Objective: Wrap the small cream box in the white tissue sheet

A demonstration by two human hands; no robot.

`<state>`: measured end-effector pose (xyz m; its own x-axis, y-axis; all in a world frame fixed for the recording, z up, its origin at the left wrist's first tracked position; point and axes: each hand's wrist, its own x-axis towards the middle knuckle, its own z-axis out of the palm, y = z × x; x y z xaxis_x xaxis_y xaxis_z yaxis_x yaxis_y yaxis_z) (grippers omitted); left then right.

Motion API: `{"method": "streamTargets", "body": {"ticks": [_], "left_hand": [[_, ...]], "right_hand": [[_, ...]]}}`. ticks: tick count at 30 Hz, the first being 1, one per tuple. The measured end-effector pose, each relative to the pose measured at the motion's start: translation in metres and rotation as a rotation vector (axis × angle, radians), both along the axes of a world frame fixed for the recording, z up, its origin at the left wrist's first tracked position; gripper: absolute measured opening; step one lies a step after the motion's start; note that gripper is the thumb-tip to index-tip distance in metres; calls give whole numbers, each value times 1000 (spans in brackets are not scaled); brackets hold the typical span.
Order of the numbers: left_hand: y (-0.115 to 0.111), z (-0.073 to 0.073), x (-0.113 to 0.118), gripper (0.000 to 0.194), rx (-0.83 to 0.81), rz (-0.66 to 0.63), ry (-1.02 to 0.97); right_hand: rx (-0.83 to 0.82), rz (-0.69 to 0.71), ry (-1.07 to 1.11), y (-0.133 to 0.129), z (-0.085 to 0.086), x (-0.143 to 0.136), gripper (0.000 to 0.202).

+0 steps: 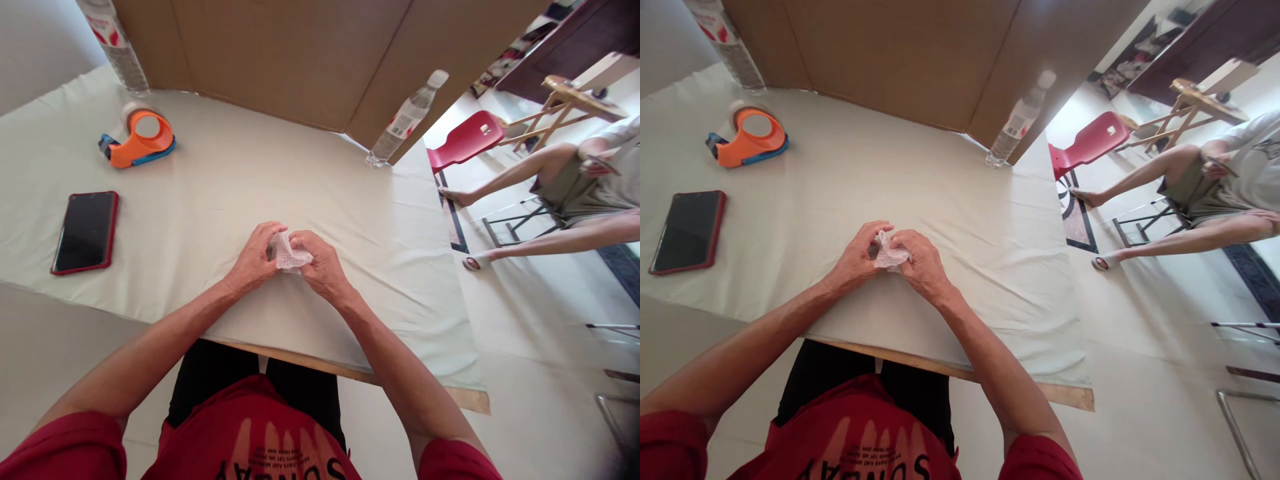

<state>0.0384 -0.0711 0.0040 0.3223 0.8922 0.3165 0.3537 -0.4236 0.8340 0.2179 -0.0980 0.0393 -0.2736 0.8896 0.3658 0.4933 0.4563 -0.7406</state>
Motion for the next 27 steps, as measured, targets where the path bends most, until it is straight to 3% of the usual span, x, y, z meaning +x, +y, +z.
{"method": "streamTargets", "body": {"ticks": [4, 8, 13, 15, 18, 22, 27], "left_hand": [[2, 2, -1, 26, -56, -34, -51], [4, 6, -3, 20, -51, -82, -37], [9, 12, -15, 17, 84, -232, 58], [11, 15, -19, 31, 106, -270, 77], [11, 18, -20, 49, 72, -245, 98], [12, 20, -18, 42, -137, -257, 64], [12, 20, -15, 53, -382, -326, -123]], "right_hand": [[155, 8, -99, -14, -17, 6, 30], [215, 71, -182, -23, -29, 15, 47], [227, 45, -134, -15, -36, 16, 33], [160, 7, -39, -7, -33, 15, 27], [-99, -42, 134, 7, -24, 14, 21], [-425, -27, 280, 13, -17, 15, 28], [-478, -60, 303, 7, -16, 17, 38]]}}
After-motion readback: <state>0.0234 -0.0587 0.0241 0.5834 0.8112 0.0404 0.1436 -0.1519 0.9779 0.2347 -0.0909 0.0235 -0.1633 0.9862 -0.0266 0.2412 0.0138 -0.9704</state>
